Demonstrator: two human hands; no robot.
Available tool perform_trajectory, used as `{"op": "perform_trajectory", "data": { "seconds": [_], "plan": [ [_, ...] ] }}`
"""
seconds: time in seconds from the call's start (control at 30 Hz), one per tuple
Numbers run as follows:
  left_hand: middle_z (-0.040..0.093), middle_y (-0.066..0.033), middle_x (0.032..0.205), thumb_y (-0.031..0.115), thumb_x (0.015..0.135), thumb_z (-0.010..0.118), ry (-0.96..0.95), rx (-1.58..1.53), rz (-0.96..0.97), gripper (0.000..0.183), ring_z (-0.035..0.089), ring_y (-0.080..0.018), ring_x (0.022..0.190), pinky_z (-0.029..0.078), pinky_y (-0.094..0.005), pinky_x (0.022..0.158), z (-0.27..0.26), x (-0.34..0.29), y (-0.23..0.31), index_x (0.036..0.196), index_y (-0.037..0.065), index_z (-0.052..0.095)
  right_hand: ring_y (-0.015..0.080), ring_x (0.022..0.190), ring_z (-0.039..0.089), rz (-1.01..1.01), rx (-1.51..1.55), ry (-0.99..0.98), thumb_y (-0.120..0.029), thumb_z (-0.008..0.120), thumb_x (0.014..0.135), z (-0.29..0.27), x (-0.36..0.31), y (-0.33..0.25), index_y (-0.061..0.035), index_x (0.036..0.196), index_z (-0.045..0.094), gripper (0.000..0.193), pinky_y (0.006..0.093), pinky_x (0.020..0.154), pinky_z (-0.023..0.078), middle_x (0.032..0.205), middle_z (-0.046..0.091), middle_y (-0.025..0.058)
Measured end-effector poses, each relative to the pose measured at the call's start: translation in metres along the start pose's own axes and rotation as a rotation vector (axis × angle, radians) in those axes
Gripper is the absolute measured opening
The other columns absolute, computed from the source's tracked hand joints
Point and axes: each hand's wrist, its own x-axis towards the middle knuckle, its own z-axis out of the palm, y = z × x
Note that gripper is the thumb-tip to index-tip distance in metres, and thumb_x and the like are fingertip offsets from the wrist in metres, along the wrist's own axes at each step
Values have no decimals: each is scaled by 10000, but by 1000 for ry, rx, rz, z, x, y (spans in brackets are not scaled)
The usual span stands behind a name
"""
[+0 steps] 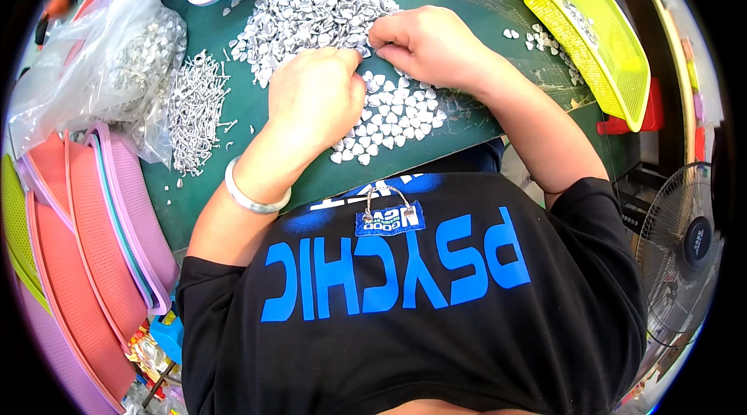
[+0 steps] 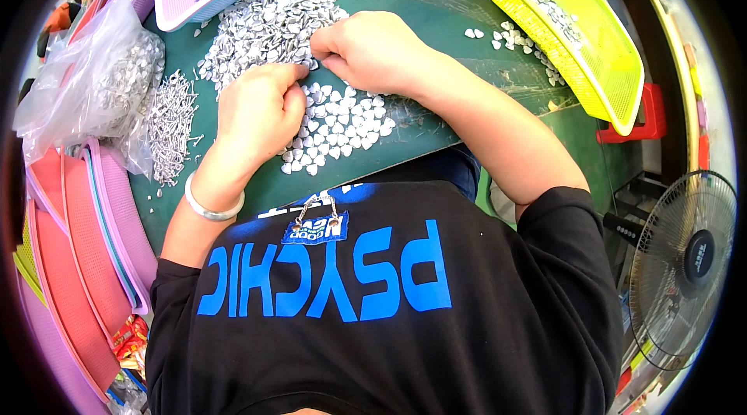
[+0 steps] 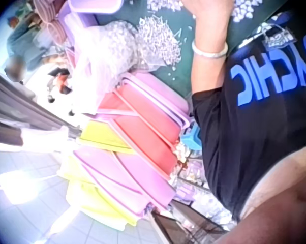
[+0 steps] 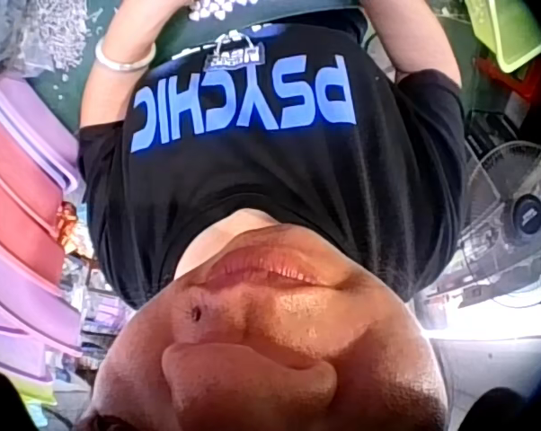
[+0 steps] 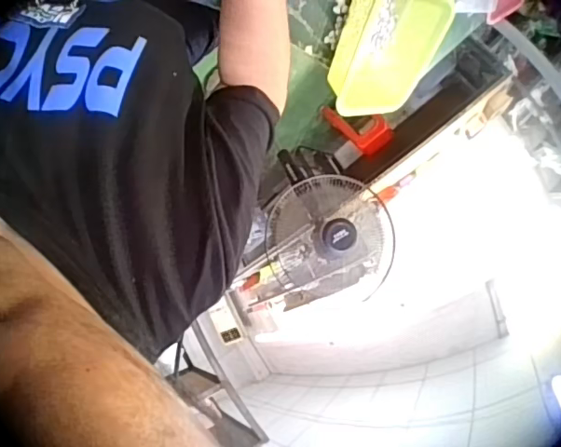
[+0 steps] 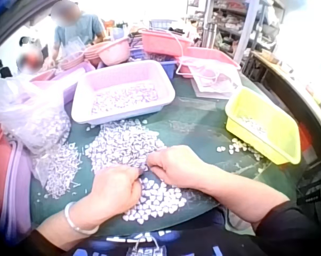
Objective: The person sits at a green table and uses both hands to pick up small, white, heart-shaped objects and silver pins. They insert the pins into the objects and place the assembled pieces into a yellow basket.
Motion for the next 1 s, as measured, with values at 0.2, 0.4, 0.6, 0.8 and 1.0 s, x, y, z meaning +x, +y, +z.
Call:
{"op": "perform_trajectory", "data": {
  "seconds": [0.2,0.4,0.6,0.8,1.0],
  "plan": [
    [676,-126,836,106,788,528,16,-26,32,219,644,-300,814,510,-406,719,0,0,0,926,69,694,256,659,613,-56,174,-67,-78,634,778,-15,-8,15,-61,897,654,122,348,590,474,761,640,100],
    [648,-107,777,90,780,526,-24,-53,71,272,629,-294,778,502,-411,691,2,0,3,996,83,691,310,759,644,144,10,-35,-176,618,781,-14,-6,11,-130,946,678,181,408,689,511,795,673,111],
    [619,-90,734,79,767,530,-67,-26,119,300,616,-288,764,497,-414,671,2,0,3,1020,105,690,322,774,644,184,-11,-70,-201,628,787,-14,-4,8,-120,941,671,179,410,696,509,801,674,118],
    [618,-93,725,80,764,537,-51,-60,151,256,617,-285,742,496,-410,655,3,-1,1,960,101,701,308,706,616,185,-16,-42,-196,647,780,-9,-3,4,-87,921,653,178,398,639,481,738,644,120],
    [626,-94,731,88,768,550,28,-92,148,214,619,-285,724,493,-400,643,2,0,-1,923,89,698,202,528,512,100,75,-39,-85,628,756,-14,-8,11,-44,936,631,184,336,514,406,590,536,72]
  ]
}}
